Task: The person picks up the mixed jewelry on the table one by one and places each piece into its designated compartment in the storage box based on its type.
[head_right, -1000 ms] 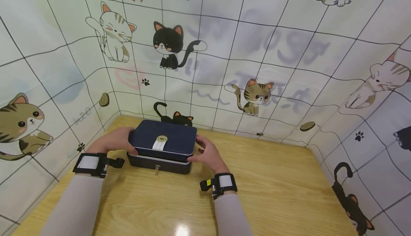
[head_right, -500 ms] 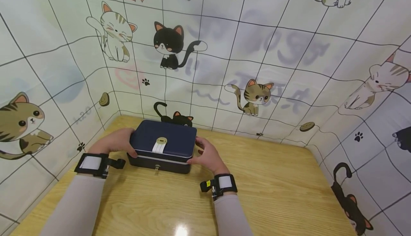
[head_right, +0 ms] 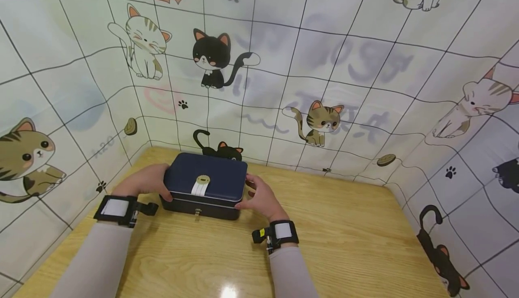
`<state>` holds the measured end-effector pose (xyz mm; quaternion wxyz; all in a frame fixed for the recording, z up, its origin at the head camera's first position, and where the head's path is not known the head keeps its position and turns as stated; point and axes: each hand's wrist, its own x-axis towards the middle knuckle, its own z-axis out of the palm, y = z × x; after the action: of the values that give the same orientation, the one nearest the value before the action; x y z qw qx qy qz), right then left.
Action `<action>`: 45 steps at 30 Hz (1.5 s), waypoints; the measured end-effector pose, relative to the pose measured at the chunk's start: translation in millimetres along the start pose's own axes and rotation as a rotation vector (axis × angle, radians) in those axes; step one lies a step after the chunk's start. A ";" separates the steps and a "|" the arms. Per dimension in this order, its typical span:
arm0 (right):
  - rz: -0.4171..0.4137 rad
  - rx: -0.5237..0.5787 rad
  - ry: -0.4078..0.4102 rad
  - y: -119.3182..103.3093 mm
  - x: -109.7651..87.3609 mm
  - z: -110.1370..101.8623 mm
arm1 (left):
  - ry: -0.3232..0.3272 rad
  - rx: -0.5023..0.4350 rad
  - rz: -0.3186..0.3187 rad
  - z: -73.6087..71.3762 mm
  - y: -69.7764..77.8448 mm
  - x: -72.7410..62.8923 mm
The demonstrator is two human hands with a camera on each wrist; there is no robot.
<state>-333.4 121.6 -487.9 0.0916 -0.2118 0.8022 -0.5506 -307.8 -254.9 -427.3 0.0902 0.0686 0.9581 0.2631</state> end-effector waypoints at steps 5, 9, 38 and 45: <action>0.003 -0.007 -0.001 -1.4 -0.6 -0.7 | 0.003 0.013 0.003 -0.5 1.5 -1.0; 0.007 -0.007 -0.007 -2.5 -1.0 -1.3 | 0.002 0.024 0.004 -1.9 3.6 -1.9; 0.006 -0.066 -0.015 -2.7 -3.0 -3.0 | -0.013 0.073 -0.002 -3.0 8.5 -5.8; -0.007 -0.003 -0.053 20.5 3.8 -19.4 | 0.013 0.173 -0.033 -15.6 21.9 -17.2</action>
<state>-349.1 142.6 -499.1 0.1104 -0.2293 0.7997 -0.5438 -292.5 -247.0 -400.4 0.0820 0.0585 0.9788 0.1781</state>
